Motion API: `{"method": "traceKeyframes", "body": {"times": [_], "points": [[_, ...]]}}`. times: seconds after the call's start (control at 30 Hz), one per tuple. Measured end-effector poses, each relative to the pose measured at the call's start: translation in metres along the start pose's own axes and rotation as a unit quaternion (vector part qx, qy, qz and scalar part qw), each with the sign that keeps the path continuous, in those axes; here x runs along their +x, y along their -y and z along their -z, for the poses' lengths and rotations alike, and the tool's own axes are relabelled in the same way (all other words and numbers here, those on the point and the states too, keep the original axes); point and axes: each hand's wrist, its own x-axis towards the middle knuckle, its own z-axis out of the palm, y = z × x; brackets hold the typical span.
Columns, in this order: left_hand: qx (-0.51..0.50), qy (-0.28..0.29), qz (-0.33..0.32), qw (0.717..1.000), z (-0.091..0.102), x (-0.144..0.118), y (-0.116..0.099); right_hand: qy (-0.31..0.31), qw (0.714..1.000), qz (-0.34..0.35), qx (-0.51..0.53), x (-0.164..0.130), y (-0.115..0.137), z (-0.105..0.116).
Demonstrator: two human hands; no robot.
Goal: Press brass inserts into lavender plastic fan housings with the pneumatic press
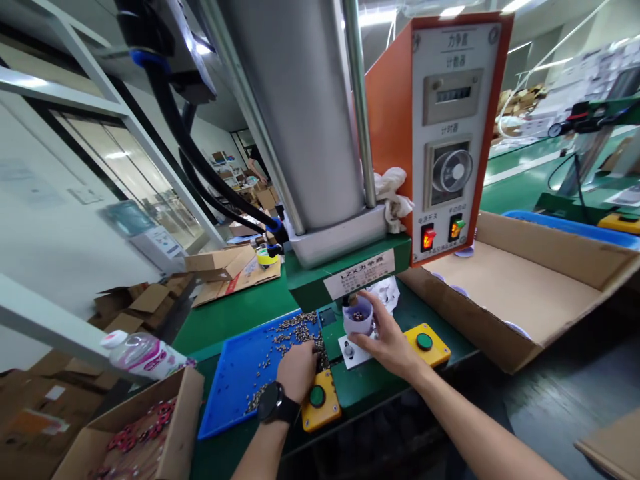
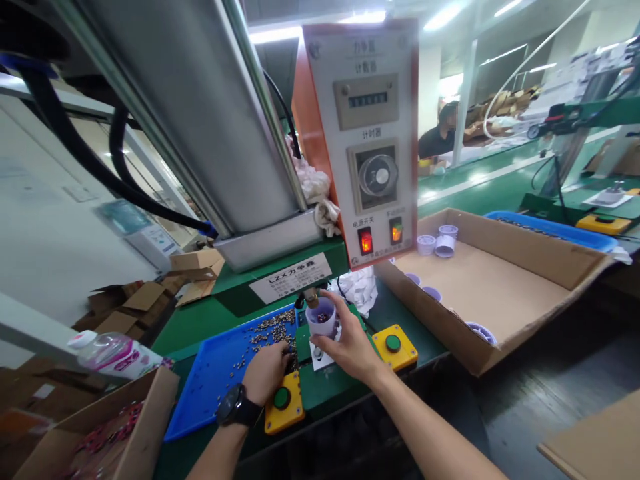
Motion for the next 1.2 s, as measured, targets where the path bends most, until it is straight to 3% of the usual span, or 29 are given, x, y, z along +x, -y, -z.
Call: {"method": "traceKeyframes", "body": {"times": [0.13,0.23,0.33,0.47,0.83,0.93,1.0,1.07,1.1,1.17,1.2], "points": [[-0.011,-0.009,0.004,1.0,-0.002,-0.003,0.0,-0.124,0.992,0.011,-0.017,-0.04,0.007,-0.014],[-0.02,-0.009,0.003,1.0,-0.003,-0.003,0.0,-0.094,0.99,0.083,-0.069,-0.087,0.019,-0.014],[-0.028,-0.008,-0.006,1.0,-0.005,0.001,-0.001,-0.055,0.986,0.151,-0.051,-0.115,0.034,-0.012],[-0.034,-0.005,-0.012,0.999,-0.006,0.004,-0.001,-0.078,0.988,0.132,-0.013,-0.122,0.041,-0.013],[-0.041,-0.02,-0.01,0.999,-0.007,0.001,-0.001,-0.013,0.994,0.106,-0.025,-0.131,0.022,-0.01],[-0.044,-0.025,-0.015,0.999,-0.008,0.002,0.0,0.01,0.996,0.083,-0.007,-0.143,0.008,-0.019],[-0.047,-0.032,-0.019,0.998,-0.008,0.003,0.0,0.115,0.993,0.023,0.013,-0.158,-0.013,-0.032],[-0.05,-0.038,-0.019,0.998,-0.008,0.002,0.0,0.242,0.962,-0.123,0.008,-0.171,-0.044,-0.046],[-0.052,-0.039,-0.018,0.998,-0.009,0.002,0.0,0.257,0.943,-0.212,-0.004,-0.176,-0.061,-0.051],[-0.055,-0.038,-0.014,0.998,-0.009,0.001,0.0,0.174,0.922,-0.346,-0.03,-0.176,-0.095,-0.053],[-0.055,-0.037,-0.012,0.998,-0.009,0.001,0.0,0.112,0.92,-0.374,-0.035,-0.171,-0.11,-0.05]]}}
